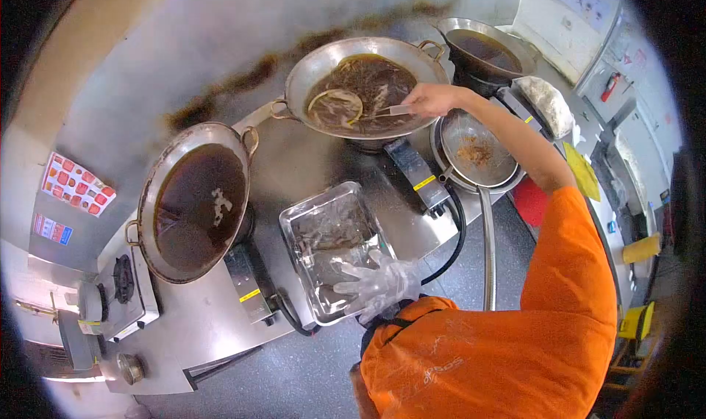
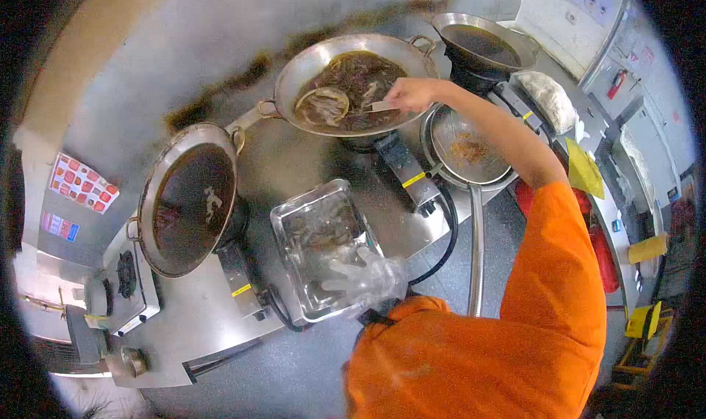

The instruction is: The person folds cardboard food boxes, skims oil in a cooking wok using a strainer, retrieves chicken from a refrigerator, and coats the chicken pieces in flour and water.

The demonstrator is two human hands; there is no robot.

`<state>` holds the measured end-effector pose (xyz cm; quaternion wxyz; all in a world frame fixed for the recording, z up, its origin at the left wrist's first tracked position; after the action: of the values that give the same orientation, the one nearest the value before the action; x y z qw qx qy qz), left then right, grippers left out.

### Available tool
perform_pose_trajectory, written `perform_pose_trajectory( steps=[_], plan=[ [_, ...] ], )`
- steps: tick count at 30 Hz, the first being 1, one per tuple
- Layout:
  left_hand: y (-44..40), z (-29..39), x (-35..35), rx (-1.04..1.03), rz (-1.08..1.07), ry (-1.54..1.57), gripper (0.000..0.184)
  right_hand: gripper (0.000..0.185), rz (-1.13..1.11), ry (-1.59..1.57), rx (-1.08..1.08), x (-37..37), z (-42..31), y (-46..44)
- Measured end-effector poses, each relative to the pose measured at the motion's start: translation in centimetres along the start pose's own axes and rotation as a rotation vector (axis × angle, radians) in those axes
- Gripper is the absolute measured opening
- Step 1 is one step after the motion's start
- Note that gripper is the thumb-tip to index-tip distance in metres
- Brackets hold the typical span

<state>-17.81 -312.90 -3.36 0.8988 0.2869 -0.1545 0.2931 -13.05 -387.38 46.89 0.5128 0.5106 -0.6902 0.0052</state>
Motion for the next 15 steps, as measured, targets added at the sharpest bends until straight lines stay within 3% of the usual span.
perform_pose_trajectory(
  steps=[4,7,9,10,15],
  plan=[
    [-0.7,-0.3,0.8,-0.062,-0.013,-0.057,0.031,0.032,-0.068,-0.221,-0.031,-0.3,1.0,1.9],
    [-1.1,0.1,1.4,-0.222,-0.065,-0.243,0.032,0.030,-0.035,-0.421,-0.110,-0.3,1.9,3.4],
    [-1.3,-0.1,2.0,-0.177,-0.044,-0.231,0.033,0.029,-0.033,-0.483,-0.138,-0.2,1.8,4.5],
    [-1.0,-0.9,2.4,-0.008,0.020,-0.068,0.034,0.028,-0.041,-0.545,-0.171,-0.2,1.7,5.2],
    [-0.9,-1.3,2.7,-0.021,0.041,0.110,0.033,0.028,-0.035,-0.618,-0.165,-0.8,1.3,7.1]
  ],
)
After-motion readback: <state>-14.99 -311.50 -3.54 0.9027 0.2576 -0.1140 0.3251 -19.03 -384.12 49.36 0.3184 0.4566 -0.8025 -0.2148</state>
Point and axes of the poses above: each hand's wrist, its own y-axis away from the middle knuckle, its own x-axis out of the back of the hand, z = x × y, the point moved 6 cm from there along -y, towards the middle knuckle, and after that the axes turned 15 degrees about -x, right-handed, at the moved point
